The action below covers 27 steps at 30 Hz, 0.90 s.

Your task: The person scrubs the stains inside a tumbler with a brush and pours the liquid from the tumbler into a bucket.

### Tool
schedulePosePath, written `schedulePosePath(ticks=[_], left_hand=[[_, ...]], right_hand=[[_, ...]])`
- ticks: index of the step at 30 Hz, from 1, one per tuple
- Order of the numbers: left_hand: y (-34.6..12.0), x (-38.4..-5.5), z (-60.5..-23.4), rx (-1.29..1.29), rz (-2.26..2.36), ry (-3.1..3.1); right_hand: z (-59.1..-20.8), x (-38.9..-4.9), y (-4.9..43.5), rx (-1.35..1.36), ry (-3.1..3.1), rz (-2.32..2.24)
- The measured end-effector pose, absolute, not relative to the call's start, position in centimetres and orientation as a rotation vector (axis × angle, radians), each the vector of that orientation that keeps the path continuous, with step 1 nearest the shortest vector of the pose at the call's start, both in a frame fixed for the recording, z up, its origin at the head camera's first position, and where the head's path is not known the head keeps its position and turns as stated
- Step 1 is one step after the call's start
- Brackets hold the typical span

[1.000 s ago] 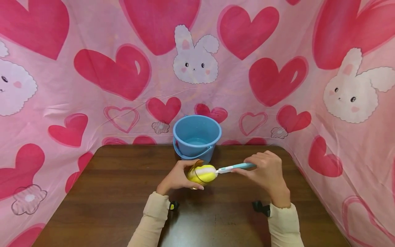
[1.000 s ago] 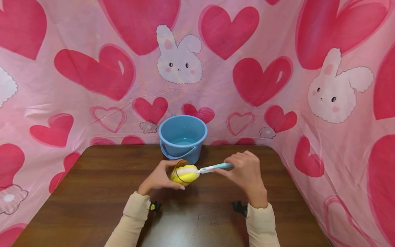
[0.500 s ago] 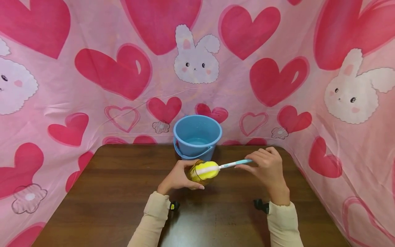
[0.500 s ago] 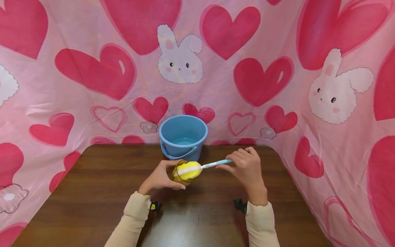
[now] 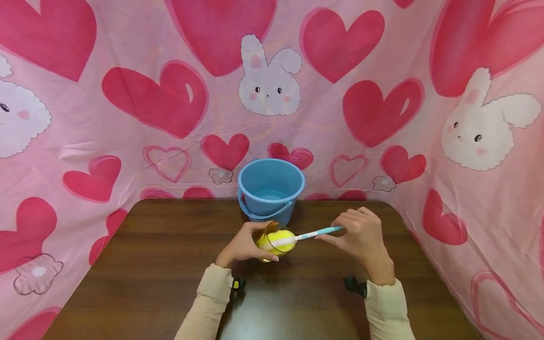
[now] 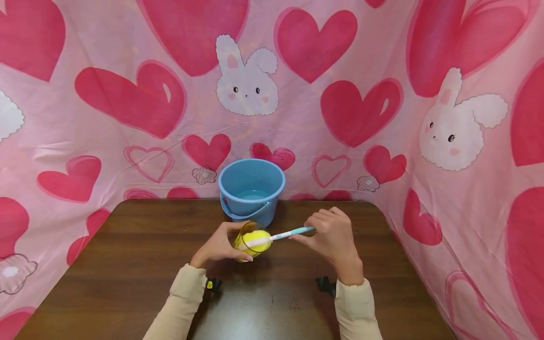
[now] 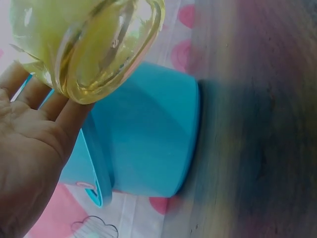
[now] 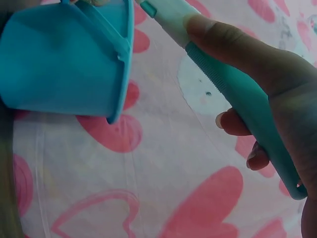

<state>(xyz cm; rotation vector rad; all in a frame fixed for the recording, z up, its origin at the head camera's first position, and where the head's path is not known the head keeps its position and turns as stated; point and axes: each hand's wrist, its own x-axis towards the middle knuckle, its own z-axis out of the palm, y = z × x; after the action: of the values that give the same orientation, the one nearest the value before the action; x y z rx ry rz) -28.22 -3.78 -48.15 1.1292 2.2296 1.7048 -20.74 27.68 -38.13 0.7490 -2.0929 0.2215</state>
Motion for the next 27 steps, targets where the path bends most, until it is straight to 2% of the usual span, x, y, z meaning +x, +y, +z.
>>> schedulePosePath(ticks=[10,27], left_hand=[[-3.3,-27.9,-48.1,1.081,1.689,2.215],[-3.1,-27.8,-48.0,1.126,1.664,2.247]], right_hand=[[-37.3,-20.1,29.6,0.701,-1.94,0.29],[-38.3,-20.7,27.2,0.714,-2.116,0.187]])
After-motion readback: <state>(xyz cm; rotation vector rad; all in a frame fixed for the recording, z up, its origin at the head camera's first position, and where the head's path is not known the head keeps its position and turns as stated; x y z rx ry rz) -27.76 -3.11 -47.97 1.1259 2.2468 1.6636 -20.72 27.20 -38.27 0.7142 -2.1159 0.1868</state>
